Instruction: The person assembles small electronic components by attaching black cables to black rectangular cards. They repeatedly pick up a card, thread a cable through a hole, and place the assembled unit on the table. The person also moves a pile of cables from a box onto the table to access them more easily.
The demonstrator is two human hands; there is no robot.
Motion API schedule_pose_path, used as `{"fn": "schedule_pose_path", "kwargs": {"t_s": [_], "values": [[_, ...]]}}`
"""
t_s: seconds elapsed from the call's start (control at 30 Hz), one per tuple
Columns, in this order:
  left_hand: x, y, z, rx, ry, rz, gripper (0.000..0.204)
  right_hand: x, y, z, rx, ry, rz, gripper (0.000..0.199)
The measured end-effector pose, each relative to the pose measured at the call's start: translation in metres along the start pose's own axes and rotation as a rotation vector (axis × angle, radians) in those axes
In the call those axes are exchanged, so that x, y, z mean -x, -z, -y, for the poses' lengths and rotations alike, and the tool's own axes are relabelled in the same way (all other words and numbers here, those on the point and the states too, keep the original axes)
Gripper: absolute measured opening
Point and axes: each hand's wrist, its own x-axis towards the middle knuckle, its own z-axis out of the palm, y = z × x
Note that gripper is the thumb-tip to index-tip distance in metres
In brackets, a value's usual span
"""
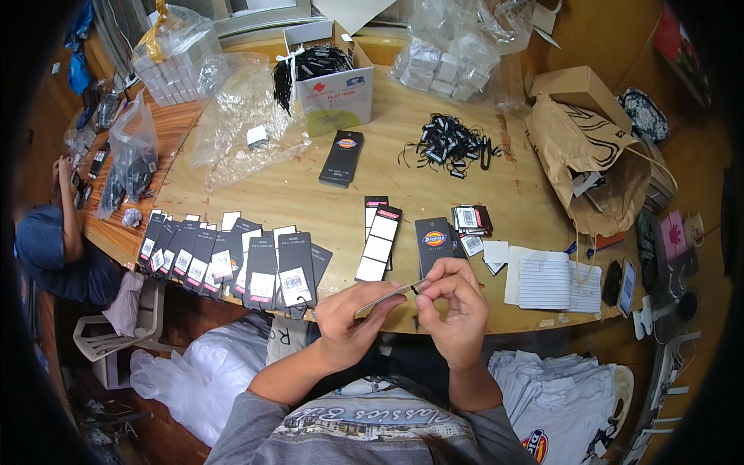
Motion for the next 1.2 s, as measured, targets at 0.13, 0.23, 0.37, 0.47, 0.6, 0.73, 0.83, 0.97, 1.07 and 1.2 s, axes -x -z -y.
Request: {"fn": "schedule_pose_path", "kwargs": {"t_s": [0.13,0.23,0.37,0.47,0.6,0.73,0.83,0.97,1.07,1.2], "values": [[0.001,-0.001,0.001,-0.002,-0.006,0.007,0.021,0.0,0.0,-0.003,0.029,0.005,0.01,0.012],[0.001,-0.002,-0.001,-0.018,-0.002,0.002,0.021,0.003,-0.001,-0.005,0.009,-0.013,0.04,0.012],[0.002,-0.005,0.0,-0.033,-0.036,-0.041,0.022,0.007,-0.008,-0.007,-0.012,0.005,-0.013,0.014],[0.005,-0.006,0.005,-0.041,-0.116,-0.006,0.022,0.007,-0.008,-0.009,-0.027,0.016,-0.009,0.015],[0.001,-0.001,0.005,-0.055,-0.174,0.115,0.027,0.006,-0.007,-0.012,-0.119,-0.042,0.021,0.014],[0.002,0.002,-0.005,0.02,0.039,0.256,0.03,0.003,-0.005,-0.012,-0.121,-0.053,0.007,0.015],[0.008,0.004,-0.009,0.187,0.347,0.385,0.035,-0.001,-0.001,-0.018,-0.06,-0.027,-0.012,0.015],[0.009,0.008,-0.001,0.313,0.406,0.228,0.036,0.0,0.003,-0.014,0.046,0.147,0.007,0.013],[0.008,0.006,0.002,0.16,0.287,0.144,0.031,-0.002,0.0,-0.003,0.185,0.257,-0.007,0.014],[0.005,0.008,-0.004,-0.01,0.142,0.144,0.03,-0.005,-0.002,0.002,0.243,0.294,-0.037,0.017]]}}
